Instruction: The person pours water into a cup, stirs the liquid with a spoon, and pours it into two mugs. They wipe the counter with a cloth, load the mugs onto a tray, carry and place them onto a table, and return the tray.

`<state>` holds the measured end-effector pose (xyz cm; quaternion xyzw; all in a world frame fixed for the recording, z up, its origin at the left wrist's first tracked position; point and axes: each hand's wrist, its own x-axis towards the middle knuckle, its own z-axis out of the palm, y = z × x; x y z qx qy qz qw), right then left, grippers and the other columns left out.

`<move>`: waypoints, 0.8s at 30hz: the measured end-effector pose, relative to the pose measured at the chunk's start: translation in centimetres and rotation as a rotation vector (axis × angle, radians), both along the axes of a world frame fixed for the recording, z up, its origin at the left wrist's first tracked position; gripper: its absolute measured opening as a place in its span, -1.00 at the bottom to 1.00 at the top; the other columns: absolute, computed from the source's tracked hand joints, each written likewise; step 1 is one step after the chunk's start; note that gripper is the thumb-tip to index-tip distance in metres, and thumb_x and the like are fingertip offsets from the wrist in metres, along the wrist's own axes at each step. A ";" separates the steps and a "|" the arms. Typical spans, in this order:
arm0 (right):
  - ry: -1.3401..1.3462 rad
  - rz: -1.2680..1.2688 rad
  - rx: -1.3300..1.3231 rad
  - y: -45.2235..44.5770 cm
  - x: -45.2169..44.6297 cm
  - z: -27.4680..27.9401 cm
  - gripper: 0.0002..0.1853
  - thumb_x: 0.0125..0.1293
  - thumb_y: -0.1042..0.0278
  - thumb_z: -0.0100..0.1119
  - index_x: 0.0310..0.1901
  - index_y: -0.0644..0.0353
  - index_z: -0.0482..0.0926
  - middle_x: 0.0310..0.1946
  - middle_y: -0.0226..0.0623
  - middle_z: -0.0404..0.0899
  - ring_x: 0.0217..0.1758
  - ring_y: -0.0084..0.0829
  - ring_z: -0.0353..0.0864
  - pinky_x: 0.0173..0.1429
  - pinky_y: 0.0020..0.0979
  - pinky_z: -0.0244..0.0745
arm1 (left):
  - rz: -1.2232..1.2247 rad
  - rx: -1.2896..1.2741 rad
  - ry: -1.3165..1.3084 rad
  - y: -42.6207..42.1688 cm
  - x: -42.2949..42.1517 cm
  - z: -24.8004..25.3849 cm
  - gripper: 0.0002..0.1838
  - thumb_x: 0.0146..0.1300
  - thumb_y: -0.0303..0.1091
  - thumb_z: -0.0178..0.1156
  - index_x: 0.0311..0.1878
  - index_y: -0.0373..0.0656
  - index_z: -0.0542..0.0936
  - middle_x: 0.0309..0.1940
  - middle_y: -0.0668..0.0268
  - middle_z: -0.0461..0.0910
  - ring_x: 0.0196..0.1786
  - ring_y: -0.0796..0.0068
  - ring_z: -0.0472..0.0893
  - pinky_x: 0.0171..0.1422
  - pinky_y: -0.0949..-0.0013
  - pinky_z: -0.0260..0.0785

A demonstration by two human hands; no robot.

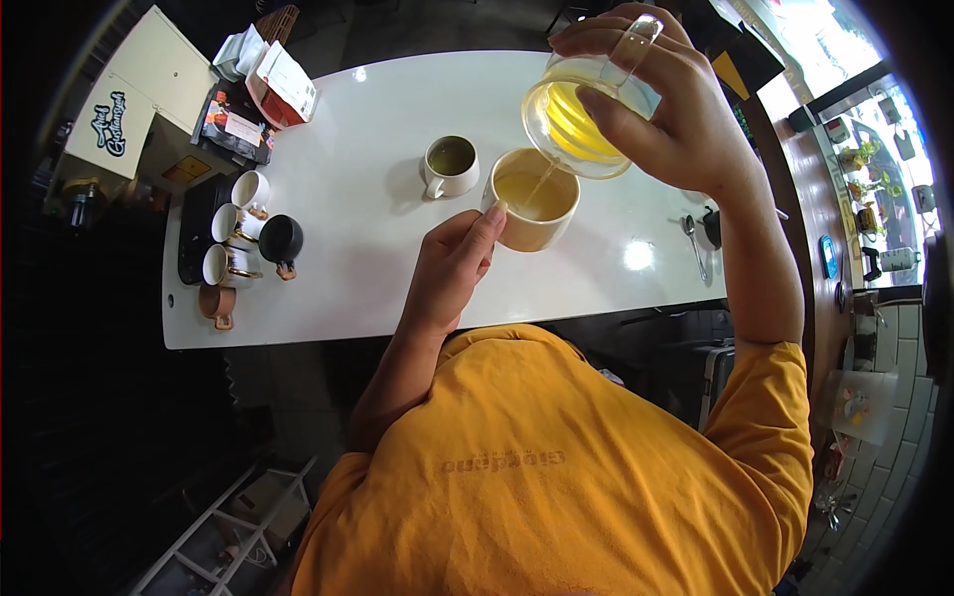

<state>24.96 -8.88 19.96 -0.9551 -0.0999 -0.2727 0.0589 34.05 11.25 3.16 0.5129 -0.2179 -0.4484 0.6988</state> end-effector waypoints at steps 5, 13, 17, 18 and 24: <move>-0.014 0.025 0.011 -0.3 0.0 -0.2 -0.58 0.09 0.10 0.18 -0.16 0.31 0.62 -0.14 -0.08 0.63 -0.06 -0.16 0.58 0.19 -0.15 0.30 | -0.005 -0.008 -0.007 -0.2 -0.1 0.1 -0.68 0.39 -0.17 0.11 -0.50 -0.06 0.45 -0.61 0.55 0.25 -0.56 0.79 0.15 -0.54 0.63 -0.04; -0.015 0.024 -0.004 -0.3 -0.3 -0.2 -0.57 0.08 0.10 0.17 -0.16 0.32 0.62 -0.13 -0.08 0.63 -0.06 -0.16 0.59 0.18 -0.14 0.31 | 0.004 0.015 -0.024 -0.3 -0.2 0.3 -0.67 0.39 -0.16 0.12 -0.51 -0.06 0.46 -0.60 0.55 0.26 -0.55 0.79 0.16 -0.54 0.63 -0.03; -0.013 0.009 -0.004 0.0 -0.6 0.1 -0.57 0.07 0.12 0.17 -0.15 0.32 0.62 -0.15 -0.08 0.63 -0.07 -0.16 0.58 0.17 -0.15 0.33 | 0.002 0.025 -0.029 -0.4 -0.3 0.2 -0.66 0.39 -0.16 0.12 -0.52 -0.06 0.46 -0.60 0.55 0.26 -0.56 0.79 0.15 -0.55 0.63 -0.03; 0.015 -0.033 -0.004 0.2 -0.6 0.1 -0.57 0.06 0.12 0.17 -0.15 0.32 0.62 -0.15 -0.09 0.63 -0.07 -0.16 0.57 0.17 -0.16 0.34 | 0.004 0.029 -0.039 -0.5 -0.3 0.1 -0.66 0.39 -0.16 0.12 -0.53 -0.05 0.45 -0.61 0.56 0.25 -0.57 0.79 0.14 -0.55 0.63 -0.04; -0.006 -0.033 0.004 0.2 -0.8 0.2 -0.58 0.05 0.13 0.18 -0.17 0.31 0.61 -0.15 -0.09 0.62 -0.07 -0.16 0.56 0.16 -0.16 0.34 | 0.008 0.030 -0.060 -0.7 -0.5 0.0 -0.62 0.38 -0.16 0.13 -0.57 -0.04 0.41 -0.64 0.57 0.24 -0.61 0.80 0.10 -0.56 0.63 -0.07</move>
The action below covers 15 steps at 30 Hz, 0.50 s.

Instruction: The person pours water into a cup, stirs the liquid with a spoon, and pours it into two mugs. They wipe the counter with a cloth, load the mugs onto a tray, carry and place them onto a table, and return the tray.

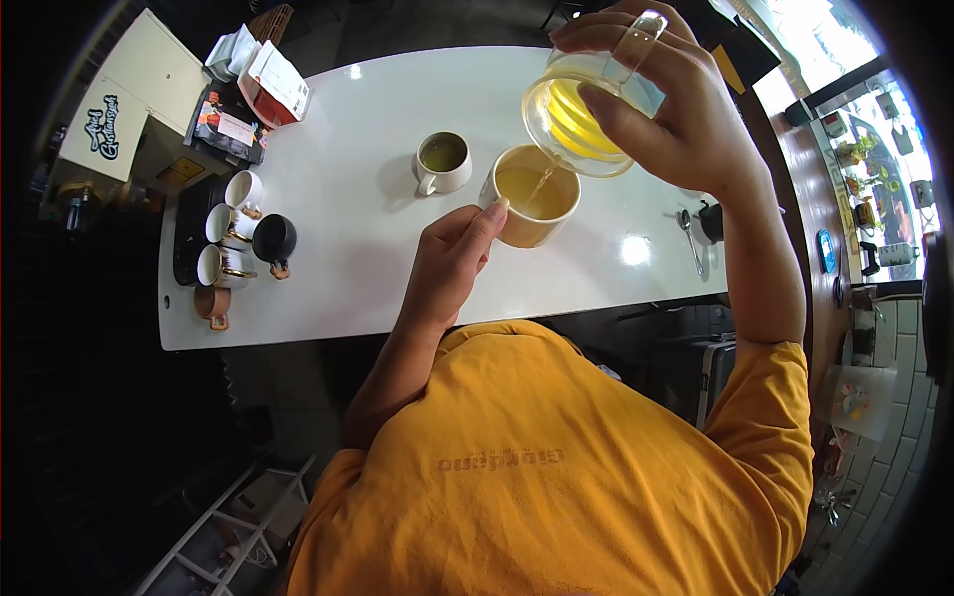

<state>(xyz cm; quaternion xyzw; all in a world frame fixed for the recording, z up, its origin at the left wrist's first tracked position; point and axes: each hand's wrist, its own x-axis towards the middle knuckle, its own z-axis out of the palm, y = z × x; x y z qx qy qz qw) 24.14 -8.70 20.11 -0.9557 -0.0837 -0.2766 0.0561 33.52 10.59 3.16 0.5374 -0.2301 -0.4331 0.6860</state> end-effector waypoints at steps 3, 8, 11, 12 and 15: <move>0.030 -0.015 -0.034 -0.4 -0.2 0.0 -0.59 0.06 0.13 0.19 -0.17 0.31 0.61 -0.15 -0.08 0.62 -0.05 -0.15 0.56 0.17 -0.15 0.34 | 0.004 0.009 0.004 -0.1 -0.1 -0.1 -0.61 0.38 -0.16 0.14 -0.59 -0.03 0.40 -0.65 0.57 0.23 -0.62 0.80 0.08 -0.56 0.62 -0.09; 0.011 0.008 -0.045 -0.7 -0.2 -0.4 -0.60 0.06 0.15 0.19 -0.17 0.32 0.61 -0.14 -0.08 0.62 -0.04 -0.14 0.57 0.20 -0.14 0.34 | 0.021 0.032 0.001 -0.1 -0.3 -0.1 -0.61 0.38 -0.17 0.13 -0.59 -0.03 0.40 -0.66 0.59 0.22 -0.63 0.80 0.07 -0.56 0.62 -0.11; 0.007 0.015 -0.046 -0.2 -0.3 -0.3 -0.60 0.06 0.16 0.20 -0.17 0.31 0.60 -0.15 -0.08 0.62 -0.04 -0.13 0.58 0.20 -0.14 0.34 | 0.017 0.025 0.013 -0.2 -0.4 -0.3 -0.62 0.38 -0.18 0.13 -0.58 -0.04 0.41 -0.66 0.58 0.22 -0.62 0.80 0.08 -0.56 0.61 -0.10; 0.016 0.006 -0.032 0.1 -0.4 -0.1 -0.61 0.05 0.16 0.20 -0.17 0.31 0.60 -0.15 -0.09 0.62 -0.05 -0.13 0.58 0.20 -0.14 0.34 | 0.029 0.017 0.021 -0.2 -0.5 -0.2 -0.61 0.37 -0.16 0.15 -0.59 -0.06 0.42 -0.68 0.60 0.19 -0.60 0.80 0.08 -0.53 0.60 -0.08; 0.017 0.012 -0.030 0.2 -0.5 0.0 -0.61 0.06 0.16 0.20 -0.17 0.31 0.61 -0.15 -0.09 0.62 -0.05 -0.13 0.58 0.20 -0.14 0.34 | 0.047 0.010 0.033 -0.3 -0.7 -0.4 -0.60 0.36 -0.15 0.17 -0.60 -0.08 0.44 -0.69 0.61 0.17 -0.59 0.80 0.09 -0.51 0.58 -0.07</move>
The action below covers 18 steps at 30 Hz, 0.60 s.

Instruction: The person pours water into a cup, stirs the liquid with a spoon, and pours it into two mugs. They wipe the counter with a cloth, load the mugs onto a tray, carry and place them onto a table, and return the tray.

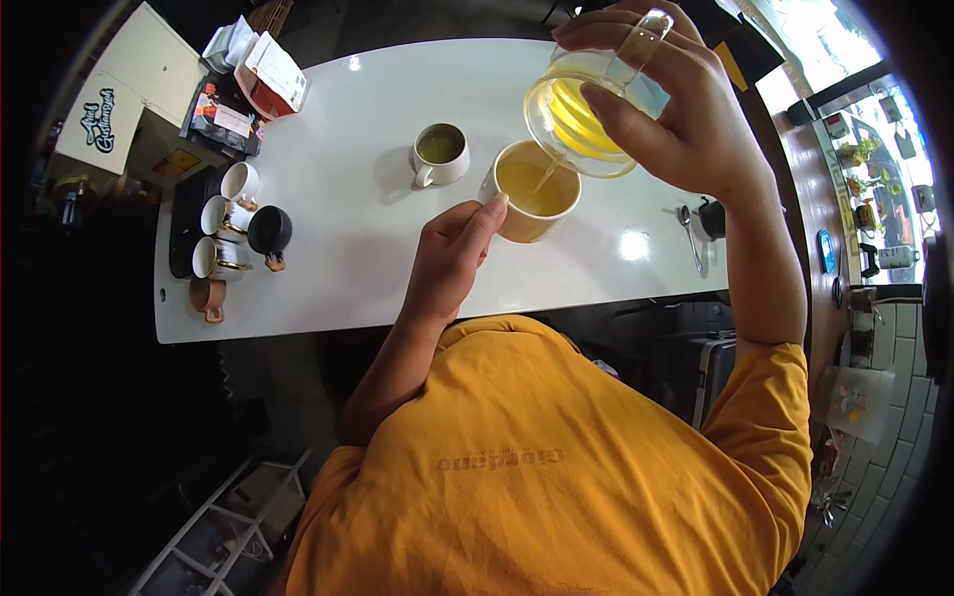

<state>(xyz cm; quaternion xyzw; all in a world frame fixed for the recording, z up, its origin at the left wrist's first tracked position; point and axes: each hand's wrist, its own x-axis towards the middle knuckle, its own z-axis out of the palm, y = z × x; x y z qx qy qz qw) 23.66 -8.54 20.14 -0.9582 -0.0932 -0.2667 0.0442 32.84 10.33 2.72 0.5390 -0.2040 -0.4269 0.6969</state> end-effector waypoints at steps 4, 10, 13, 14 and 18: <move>0.007 0.031 -0.018 -0.9 0.0 -0.5 -0.61 0.05 0.15 0.20 -0.17 0.30 0.61 -0.16 -0.09 0.62 -0.05 -0.13 0.58 0.19 -0.14 0.34 | 0.004 -0.025 0.007 0.0 -0.2 -0.1 -0.61 0.36 -0.17 0.17 -0.59 -0.09 0.46 -0.69 0.61 0.18 -0.58 0.80 0.10 -0.50 0.58 -0.07; -0.039 0.066 -0.023 -0.2 0.0 -0.3 -0.60 0.04 0.16 0.20 -0.17 0.32 0.61 -0.16 -0.08 0.62 -0.06 -0.14 0.57 0.17 -0.16 0.35 | 0.012 -0.048 0.003 0.0 -0.3 -0.5 -0.62 0.36 -0.18 0.17 -0.58 -0.10 0.47 -0.68 0.60 0.19 -0.58 0.80 0.11 -0.50 0.58 -0.06; 0.007 0.000 -0.004 0.0 -0.1 -0.2 -0.59 0.04 0.17 0.21 -0.16 0.33 0.61 -0.15 -0.08 0.62 -0.06 -0.13 0.57 0.17 -0.15 0.35 | 0.017 -0.043 -0.009 0.0 -0.3 -0.6 -0.62 0.36 -0.18 0.18 -0.58 -0.10 0.47 -0.68 0.60 0.20 -0.58 0.80 0.11 -0.50 0.58 -0.06; -0.010 0.037 0.020 -0.1 -0.1 -0.2 -0.59 0.04 0.17 0.21 -0.16 0.33 0.61 -0.15 -0.08 0.62 -0.05 -0.13 0.56 0.18 -0.14 0.35 | 0.017 -0.044 -0.008 0.1 -0.3 -0.6 -0.62 0.36 -0.18 0.18 -0.58 -0.10 0.47 -0.68 0.60 0.20 -0.58 0.80 0.11 -0.50 0.58 -0.06; -0.038 0.099 0.015 -1.5 0.3 -1.1 -0.59 0.03 0.17 0.21 -0.15 0.33 0.61 -0.15 -0.07 0.62 -0.04 -0.13 0.56 0.17 -0.14 0.35 | 0.025 -0.050 -0.007 0.1 -0.2 -0.6 -0.63 0.36 -0.19 0.18 -0.58 -0.10 0.48 -0.68 0.60 0.20 -0.58 0.80 0.11 -0.50 0.58 -0.06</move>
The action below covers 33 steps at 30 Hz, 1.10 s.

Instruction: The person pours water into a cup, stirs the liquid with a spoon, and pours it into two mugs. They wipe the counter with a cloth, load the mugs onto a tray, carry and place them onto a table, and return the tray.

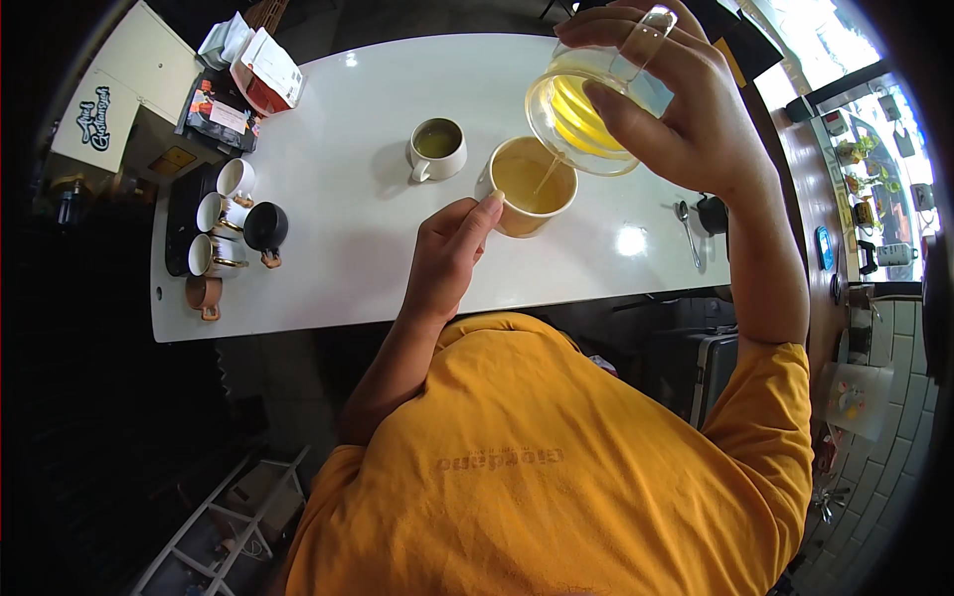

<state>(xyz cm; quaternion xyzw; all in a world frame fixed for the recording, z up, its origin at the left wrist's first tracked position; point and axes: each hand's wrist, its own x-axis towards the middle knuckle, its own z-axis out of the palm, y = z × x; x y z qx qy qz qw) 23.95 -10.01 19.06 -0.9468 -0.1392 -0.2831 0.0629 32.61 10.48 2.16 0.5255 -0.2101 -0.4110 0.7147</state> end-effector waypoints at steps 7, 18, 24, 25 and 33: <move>0.056 -0.097 -0.034 1.7 -0.5 1.2 -0.59 0.03 0.19 0.21 -0.16 0.33 0.61 -0.15 -0.07 0.62 -0.07 -0.12 0.57 0.16 -0.15 0.36 | -0.005 -0.038 0.017 -0.2 0.0 -0.9 -0.65 0.37 -0.18 0.16 -0.53 -0.11 0.50 -0.67 0.59 0.21 -0.57 0.79 0.12 -0.49 0.60 -0.04; 0.021 -0.072 -0.063 0.7 -0.4 0.6 -0.60 0.03 0.18 0.20 -0.17 0.32 0.60 -0.17 -0.07 0.62 -0.09 -0.13 0.58 0.16 -0.16 0.36 | -0.021 -0.028 0.008 0.0 0.0 -0.7 -0.66 0.37 -0.17 0.16 -0.51 -0.14 0.53 -0.67 0.59 0.21 -0.57 0.79 0.11 -0.48 0.60 -0.04; 0.005 -0.071 -0.064 1.5 -0.7 0.9 -0.60 0.03 0.15 0.20 -0.17 0.31 0.61 -0.17 -0.09 0.62 -0.09 -0.13 0.58 0.17 -0.15 0.35 | -0.032 -0.013 0.011 0.1 -0.1 -0.3 -0.64 0.37 -0.17 0.16 -0.54 -0.11 0.49 -0.67 0.59 0.20 -0.57 0.79 0.11 -0.48 0.60 -0.05; -0.008 -0.066 -0.060 1.6 -0.7 0.9 -0.60 0.03 0.15 0.20 -0.17 0.31 0.61 -0.17 -0.09 0.63 -0.09 -0.13 0.58 0.17 -0.15 0.35 | -0.032 -0.006 0.018 0.1 -0.1 -0.1 -0.64 0.37 -0.17 0.16 -0.55 -0.10 0.48 -0.67 0.59 0.19 -0.57 0.79 0.11 -0.48 0.60 -0.05; 0.040 -0.073 -0.055 0.9 -0.6 0.4 -0.62 0.04 0.16 0.21 -0.18 0.29 0.61 -0.16 -0.12 0.63 -0.06 -0.13 0.56 0.18 -0.15 0.34 | -0.043 0.008 0.011 0.2 -0.1 0.4 -0.63 0.37 -0.17 0.16 -0.57 -0.10 0.46 -0.66 0.59 0.20 -0.55 0.78 0.11 -0.46 0.59 -0.04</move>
